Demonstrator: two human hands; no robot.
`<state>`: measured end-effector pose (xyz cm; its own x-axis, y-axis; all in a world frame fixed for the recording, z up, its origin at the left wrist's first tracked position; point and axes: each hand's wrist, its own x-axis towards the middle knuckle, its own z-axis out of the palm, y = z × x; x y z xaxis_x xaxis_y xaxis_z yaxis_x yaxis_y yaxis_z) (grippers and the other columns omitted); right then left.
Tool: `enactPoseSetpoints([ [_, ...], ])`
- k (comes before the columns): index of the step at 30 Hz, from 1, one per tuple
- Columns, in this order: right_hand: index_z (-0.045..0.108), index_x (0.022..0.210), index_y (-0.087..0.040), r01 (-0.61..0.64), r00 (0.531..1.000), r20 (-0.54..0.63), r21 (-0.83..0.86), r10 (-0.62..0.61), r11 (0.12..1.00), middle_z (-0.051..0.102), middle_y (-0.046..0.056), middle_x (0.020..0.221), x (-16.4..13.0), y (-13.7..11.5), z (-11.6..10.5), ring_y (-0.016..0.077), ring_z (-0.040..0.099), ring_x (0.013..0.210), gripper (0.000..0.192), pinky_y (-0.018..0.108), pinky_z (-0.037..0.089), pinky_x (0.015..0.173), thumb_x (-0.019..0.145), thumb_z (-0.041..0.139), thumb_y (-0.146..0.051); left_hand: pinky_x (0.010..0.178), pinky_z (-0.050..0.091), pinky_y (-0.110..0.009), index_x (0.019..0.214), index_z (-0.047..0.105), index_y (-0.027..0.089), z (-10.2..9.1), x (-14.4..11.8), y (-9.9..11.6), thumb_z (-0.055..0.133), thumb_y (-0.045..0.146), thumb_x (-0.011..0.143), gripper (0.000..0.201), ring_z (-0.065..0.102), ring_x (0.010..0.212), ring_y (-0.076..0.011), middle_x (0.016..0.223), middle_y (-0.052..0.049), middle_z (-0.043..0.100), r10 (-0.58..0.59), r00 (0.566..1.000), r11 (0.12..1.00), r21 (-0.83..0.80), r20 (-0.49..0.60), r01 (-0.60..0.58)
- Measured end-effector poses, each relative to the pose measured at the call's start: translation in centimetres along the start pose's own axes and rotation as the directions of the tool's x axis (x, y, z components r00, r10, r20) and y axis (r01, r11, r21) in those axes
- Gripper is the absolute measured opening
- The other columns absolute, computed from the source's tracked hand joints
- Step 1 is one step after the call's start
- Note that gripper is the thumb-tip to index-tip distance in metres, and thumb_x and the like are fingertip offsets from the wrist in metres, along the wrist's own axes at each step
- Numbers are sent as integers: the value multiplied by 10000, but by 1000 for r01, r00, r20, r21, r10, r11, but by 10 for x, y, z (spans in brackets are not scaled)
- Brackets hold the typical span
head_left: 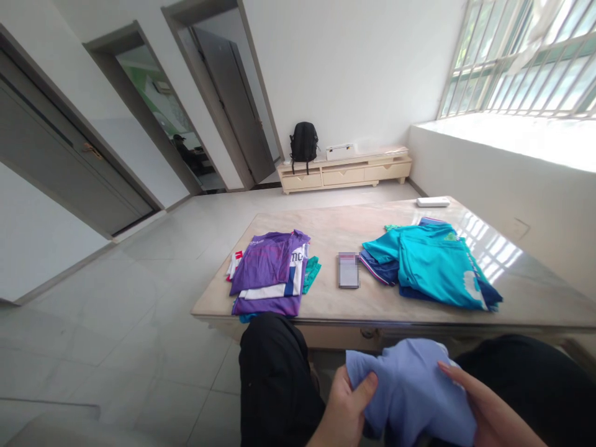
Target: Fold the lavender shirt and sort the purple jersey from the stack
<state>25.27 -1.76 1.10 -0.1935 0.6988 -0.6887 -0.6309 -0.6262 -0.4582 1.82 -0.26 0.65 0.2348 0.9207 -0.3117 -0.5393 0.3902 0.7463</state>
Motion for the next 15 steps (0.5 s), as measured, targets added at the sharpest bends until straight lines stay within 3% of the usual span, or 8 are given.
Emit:
enactPoseSetpoints([
  [3, 754, 1139, -145, 104, 990, 115, -147, -87, 984, 757, 129, 1170, 6, 21, -10, 311, 727, 1035, 406, 397, 574, 934, 853, 757, -433, 1024, 502, -441, 1106, 709, 132, -7, 0, -4, 916, 404, 700, 531, 697, 1088, -324, 1122, -153, 767, 56, 998, 969, 242, -37, -46],
  [6, 761, 1121, -151, 270, 961, 155, -338, -230, 902, 772, 119, 1112, 15, 30, -17, 329, 722, 1031, 433, 425, 559, 960, 799, 815, -436, 1004, 509, -417, 1099, 707, 127, -11, 0, -6, 929, 366, 676, 534, 703, 1059, -322, 1094, -143, 770, 100, 987, 913, 406, -122, -42],
  [10, 754, 1099, -142, 388, 909, 24, -413, -416, 824, 779, 132, 1079, 33, 16, -27, 348, 721, 1026, 549, 415, 580, 931, 680, 894, -469, 970, 527, -413, 1052, 719, 126, -12, 7, 2, 936, 355, 653, 509, 715, 1021, -322, 1053, -128, 780, 89, 976, 934, 358, -198, -13],
  [13, 669, 1265, -155, 422, 877, -41, -413, -479, 807, 758, 123, 1171, 36, 2, -28, 325, 712, 1067, 725, 349, 596, 910, 648, 922, -439, 938, 541, -401, 1017, 743, 117, -8, 12, 13, 926, 360, 663, 467, 722, 994, -314, 1034, -131, 786, 82, 980, 958, 286, -180, -28],
  [15, 531, 1447, -206, 451, 854, -65, -402, -516, 797, 740, 91, 1231, 31, -5, -22, 305, 713, 1074, 926, 323, 613, 877, 641, 929, -429, 907, 549, -380, 972, 760, 112, -5, 15, 19, 921, 358, 670, 422, 726, 946, -295, 1001, -128, 792, 115, 980, 952, 300, -164, -62],
])
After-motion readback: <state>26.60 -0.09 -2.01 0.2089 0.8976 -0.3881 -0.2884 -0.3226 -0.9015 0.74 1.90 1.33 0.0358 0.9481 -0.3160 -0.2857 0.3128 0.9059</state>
